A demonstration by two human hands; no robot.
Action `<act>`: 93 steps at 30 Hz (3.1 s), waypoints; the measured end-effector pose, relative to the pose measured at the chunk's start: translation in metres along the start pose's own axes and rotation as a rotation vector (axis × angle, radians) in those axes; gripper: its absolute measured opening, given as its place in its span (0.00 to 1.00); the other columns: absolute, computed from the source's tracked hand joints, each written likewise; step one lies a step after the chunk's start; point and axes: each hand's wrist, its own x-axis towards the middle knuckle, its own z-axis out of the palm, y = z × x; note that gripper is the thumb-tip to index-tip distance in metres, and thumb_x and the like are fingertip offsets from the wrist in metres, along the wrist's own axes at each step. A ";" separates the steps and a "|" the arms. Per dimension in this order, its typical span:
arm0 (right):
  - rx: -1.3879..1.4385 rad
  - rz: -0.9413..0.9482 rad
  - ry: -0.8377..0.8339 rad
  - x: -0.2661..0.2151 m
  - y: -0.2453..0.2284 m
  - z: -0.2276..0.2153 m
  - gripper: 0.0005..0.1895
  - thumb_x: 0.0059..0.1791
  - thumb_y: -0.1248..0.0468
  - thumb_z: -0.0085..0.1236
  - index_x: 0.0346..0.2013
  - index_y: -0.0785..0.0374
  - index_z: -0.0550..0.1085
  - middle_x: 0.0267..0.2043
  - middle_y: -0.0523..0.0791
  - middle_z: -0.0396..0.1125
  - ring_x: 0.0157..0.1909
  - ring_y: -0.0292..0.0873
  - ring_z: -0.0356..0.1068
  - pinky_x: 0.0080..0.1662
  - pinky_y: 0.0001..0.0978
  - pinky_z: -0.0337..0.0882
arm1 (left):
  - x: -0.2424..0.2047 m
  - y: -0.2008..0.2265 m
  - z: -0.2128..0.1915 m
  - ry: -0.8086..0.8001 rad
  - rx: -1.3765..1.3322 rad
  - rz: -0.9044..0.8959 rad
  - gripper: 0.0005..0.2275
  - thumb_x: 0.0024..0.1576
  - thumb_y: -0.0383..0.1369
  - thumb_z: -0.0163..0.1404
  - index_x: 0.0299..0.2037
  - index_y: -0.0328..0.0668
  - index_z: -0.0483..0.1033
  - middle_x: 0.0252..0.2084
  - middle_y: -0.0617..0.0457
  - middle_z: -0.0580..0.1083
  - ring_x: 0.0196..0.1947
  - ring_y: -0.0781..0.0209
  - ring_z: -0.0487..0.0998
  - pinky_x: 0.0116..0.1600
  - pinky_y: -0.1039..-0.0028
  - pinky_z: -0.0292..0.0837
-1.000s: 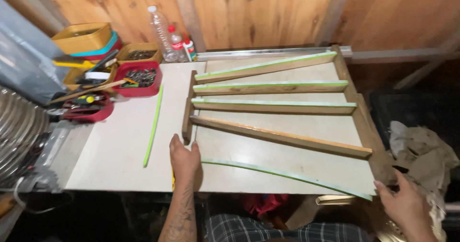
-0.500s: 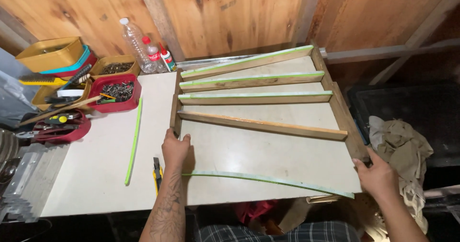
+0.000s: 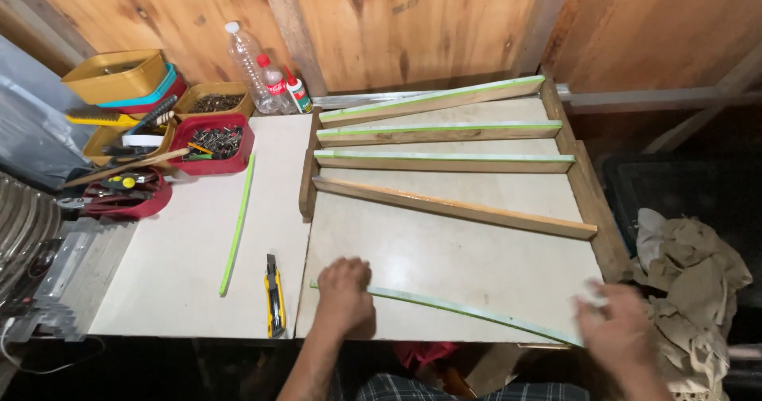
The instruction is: The person organizes items on a workbench, moving a red container of fasteners and a white box, then rummaging through the fasteners with both hands. The person also briefly handles a utility knife and a small wooden stick.
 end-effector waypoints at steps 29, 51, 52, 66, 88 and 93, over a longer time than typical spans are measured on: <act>-0.493 -0.422 -0.039 0.046 -0.048 0.091 0.31 0.51 0.40 0.48 0.65 0.46 0.72 0.58 0.45 0.69 0.62 0.50 0.66 0.63 0.46 0.68 | -0.043 -0.164 0.041 0.655 0.180 -0.364 0.29 0.51 0.41 0.53 0.65 0.39 0.68 0.51 0.41 0.71 0.49 0.36 0.71 0.53 0.47 0.69; -0.839 -0.523 -0.491 0.010 -0.050 0.117 0.27 0.45 0.30 0.56 0.50 0.38 0.72 0.69 0.35 0.61 0.67 0.36 0.66 0.76 0.43 0.51 | 0.003 -0.066 -0.093 0.294 -0.668 -0.847 0.22 0.54 0.38 0.46 0.60 0.48 0.67 0.56 0.40 0.77 0.56 0.38 0.77 0.60 0.53 0.69; -0.839 -0.516 -0.491 0.007 -0.055 0.114 0.27 0.45 0.30 0.56 0.50 0.38 0.72 0.69 0.35 0.61 0.67 0.36 0.66 0.76 0.43 0.51 | 0.000 -0.061 -0.070 0.288 -0.667 -0.844 0.22 0.54 0.38 0.46 0.60 0.48 0.67 0.56 0.40 0.77 0.56 0.38 0.77 0.60 0.53 0.69; -0.397 -0.949 -0.171 0.010 -0.016 0.193 0.14 0.48 0.48 0.60 0.45 0.45 0.81 0.38 0.36 0.72 0.41 0.44 0.70 0.49 0.44 0.68 | -0.034 0.071 0.005 -0.082 -1.072 -0.396 0.17 0.64 0.42 0.40 0.61 0.48 0.67 0.48 0.47 0.74 0.25 0.64 0.77 0.23 0.75 0.78; -0.252 -0.724 0.276 0.066 0.044 0.165 0.13 0.48 0.55 0.60 0.47 0.45 0.82 0.45 0.39 0.71 0.48 0.48 0.70 0.57 0.47 0.68 | 0.147 -0.145 -0.125 0.691 -0.522 -0.385 0.12 0.63 0.30 0.47 0.51 0.28 0.76 0.54 0.44 0.71 0.49 0.46 0.76 0.58 0.62 0.68; -0.169 -0.529 0.317 0.066 0.038 0.162 0.15 0.49 0.58 0.58 0.49 0.46 0.82 0.54 0.40 0.70 0.60 0.51 0.66 0.66 0.50 0.61 | 0.211 -0.184 -0.149 0.368 -0.225 -0.378 0.25 0.61 0.38 0.42 0.68 0.36 0.63 0.81 0.51 0.42 0.65 0.36 0.68 0.69 0.54 0.60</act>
